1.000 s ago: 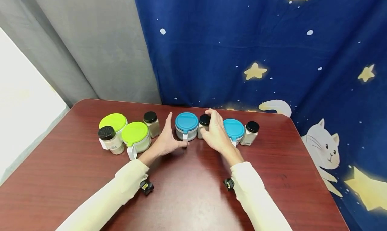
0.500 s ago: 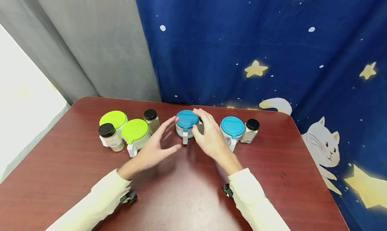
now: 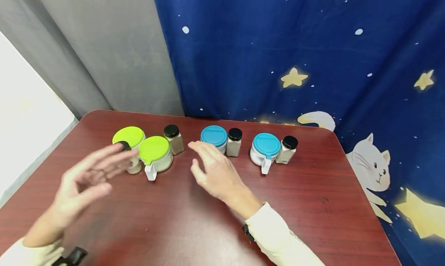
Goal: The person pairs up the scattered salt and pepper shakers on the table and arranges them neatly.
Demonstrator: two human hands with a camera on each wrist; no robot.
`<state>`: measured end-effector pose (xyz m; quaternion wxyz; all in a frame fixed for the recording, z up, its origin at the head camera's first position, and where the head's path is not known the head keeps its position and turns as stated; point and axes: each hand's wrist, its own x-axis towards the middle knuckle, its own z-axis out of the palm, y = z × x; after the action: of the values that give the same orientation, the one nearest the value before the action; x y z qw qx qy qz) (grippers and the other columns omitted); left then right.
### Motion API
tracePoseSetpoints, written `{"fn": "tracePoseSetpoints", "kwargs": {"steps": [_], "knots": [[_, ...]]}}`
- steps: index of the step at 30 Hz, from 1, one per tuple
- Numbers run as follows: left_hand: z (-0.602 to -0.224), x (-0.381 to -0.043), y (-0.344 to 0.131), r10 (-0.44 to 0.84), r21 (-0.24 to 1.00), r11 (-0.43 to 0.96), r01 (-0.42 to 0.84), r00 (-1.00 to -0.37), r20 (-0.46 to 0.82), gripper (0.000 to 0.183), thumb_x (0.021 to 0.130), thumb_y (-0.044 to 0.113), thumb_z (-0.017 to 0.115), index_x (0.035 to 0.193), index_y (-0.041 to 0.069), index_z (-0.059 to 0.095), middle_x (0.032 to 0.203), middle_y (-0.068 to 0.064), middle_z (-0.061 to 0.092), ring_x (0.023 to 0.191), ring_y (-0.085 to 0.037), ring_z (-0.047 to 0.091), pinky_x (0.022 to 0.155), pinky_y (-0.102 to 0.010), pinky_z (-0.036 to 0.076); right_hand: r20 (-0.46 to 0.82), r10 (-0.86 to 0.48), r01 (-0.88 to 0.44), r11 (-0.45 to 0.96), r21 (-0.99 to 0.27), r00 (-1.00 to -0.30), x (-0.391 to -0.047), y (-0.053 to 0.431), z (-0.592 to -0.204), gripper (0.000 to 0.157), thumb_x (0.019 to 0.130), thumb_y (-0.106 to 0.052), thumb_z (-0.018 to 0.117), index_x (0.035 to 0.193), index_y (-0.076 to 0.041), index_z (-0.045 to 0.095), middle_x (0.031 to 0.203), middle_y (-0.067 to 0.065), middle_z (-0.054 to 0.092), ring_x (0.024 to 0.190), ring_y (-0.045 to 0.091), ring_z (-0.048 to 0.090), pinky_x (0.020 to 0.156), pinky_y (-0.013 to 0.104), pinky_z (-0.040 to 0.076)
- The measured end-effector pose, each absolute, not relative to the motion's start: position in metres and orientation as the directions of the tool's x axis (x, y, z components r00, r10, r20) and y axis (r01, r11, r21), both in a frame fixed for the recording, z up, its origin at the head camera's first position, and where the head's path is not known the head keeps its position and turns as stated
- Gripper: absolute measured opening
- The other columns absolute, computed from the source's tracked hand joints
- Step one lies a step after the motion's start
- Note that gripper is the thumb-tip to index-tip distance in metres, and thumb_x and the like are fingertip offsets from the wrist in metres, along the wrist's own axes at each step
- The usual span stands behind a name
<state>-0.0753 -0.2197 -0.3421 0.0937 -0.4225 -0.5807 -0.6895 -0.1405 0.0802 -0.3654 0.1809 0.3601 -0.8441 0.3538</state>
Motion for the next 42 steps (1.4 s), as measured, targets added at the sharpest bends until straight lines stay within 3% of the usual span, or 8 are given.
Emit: {"fn": "tracePoseSetpoints", "kwargs": {"steps": [3,5,10,13,21,25,32,42], "knots": [[-0.34,-0.101,-0.261,0.335,0.693,-0.473,0.544,-0.617,0.712,0.073,0.08,-0.035,0.037,0.149,-0.023,0.015,0.153,-0.036,0.033,0.144,-0.037,0.035,0.114,-0.041,0.034,0.525,-0.542,-0.755,0.476,-0.451,-0.656,-0.137,0.059,-0.366,0.043,0.096,-0.011,0.063,0.139,-0.009,0.061,0.14,0.004,0.059,0.132,0.017,0.05,0.111,0.03,0.037],[-0.341,-0.119,-0.29,0.342,0.754,-0.411,0.513,-0.679,0.649,0.087,0.075,-0.04,0.036,0.154,-0.015,0.011,0.16,-0.029,0.023,0.149,-0.033,0.023,0.115,-0.036,0.031,0.489,-0.595,-0.769,0.468,-0.434,-0.638,-0.137,0.039,-0.367,0.043,0.097,-0.014,0.062,0.14,-0.01,0.06,0.142,0.003,0.057,0.134,0.016,0.048,0.111,0.03,0.036],[-0.355,-0.15,-0.344,0.391,0.865,0.339,0.369,-0.892,0.227,0.123,0.076,-0.021,0.076,0.165,0.026,0.004,0.168,-0.002,0.004,0.151,-0.027,0.011,0.104,-0.01,0.027,0.401,-0.708,-0.814,0.509,-0.281,-0.581,-0.142,-0.024,-0.368,0.051,0.1,-0.026,0.06,0.149,-0.018,0.052,0.155,0.005,0.041,0.142,0.016,0.036,0.108,0.028,0.038],[-0.372,-0.16,-0.358,0.429,0.8,0.521,0.297,-0.901,0.055,0.131,0.074,-0.007,0.086,0.164,0.034,0.0,0.168,-0.002,-0.004,0.149,-0.036,0.01,0.096,-0.006,0.03,0.393,-0.745,-0.83,0.548,-0.102,-0.54,-0.143,-0.061,-0.372,0.058,0.099,-0.037,0.062,0.153,-0.021,0.047,0.157,0.014,0.035,0.143,0.026,0.035,0.111,0.033,0.036],[-0.409,-0.17,-0.352,0.532,0.818,0.493,0.298,-0.847,-0.012,0.113,0.078,0.006,0.088,0.164,0.021,0.017,0.165,-0.012,0.011,0.135,0.001,0.034,0.094,-0.022,0.045,0.388,-0.752,-0.791,0.606,0.088,-0.533,-0.143,-0.099,-0.394,0.054,0.097,-0.053,0.063,0.142,-0.026,0.053,0.135,0.003,0.053,0.128,0.022,0.044,0.111,0.041,0.031],[-0.409,-0.178,-0.346,0.515,0.876,0.415,0.246,-0.857,-0.003,0.108,0.078,0.0,0.087,0.162,0.015,0.021,0.154,-0.018,0.029,0.116,-0.01,0.06,0.082,-0.036,0.057,0.426,-0.703,-0.761,0.647,0.049,-0.569,-0.151,-0.1,-0.395,0.04,0.099,-0.049,0.063,0.133,-0.029,0.055,0.123,-0.002,0.055,0.118,0.017,0.047,0.109,0.041,0.031],[-0.403,-0.188,-0.338,0.458,0.744,0.558,0.368,-0.884,0.094,0.114,0.068,0.016,0.097,0.158,0.017,0.027,0.145,-0.009,0.033,0.12,-0.008,0.036,0.09,-0.016,0.037,0.455,-0.663,-0.748,0.664,-0.009,-0.594,-0.161,-0.097,-0.396,0.039,0.099,-0.043,0.066,0.133,-0.028,0.055,0.124,-0.005,0.058,0.119,0.017,0.049,0.113,0.051,0.026],[-0.416,-0.189,-0.34,0.43,0.864,0.418,0.282,-0.899,0.085,0.122,0.064,-0.002,0.096,0.154,0.007,0.015,0.136,-0.017,0.036,0.093,-0.018,0.064,0.072,-0.03,0.058,0.418,-0.676,-0.758,0.65,-0.047,-0.606,-0.166,-0.094,-0.397,0.038,0.098,-0.048,0.065,0.13,-0.03,0.054,0.114,-0.012,0.061,0.112,0.011,0.048,0.096,0.037,0.029]]}}
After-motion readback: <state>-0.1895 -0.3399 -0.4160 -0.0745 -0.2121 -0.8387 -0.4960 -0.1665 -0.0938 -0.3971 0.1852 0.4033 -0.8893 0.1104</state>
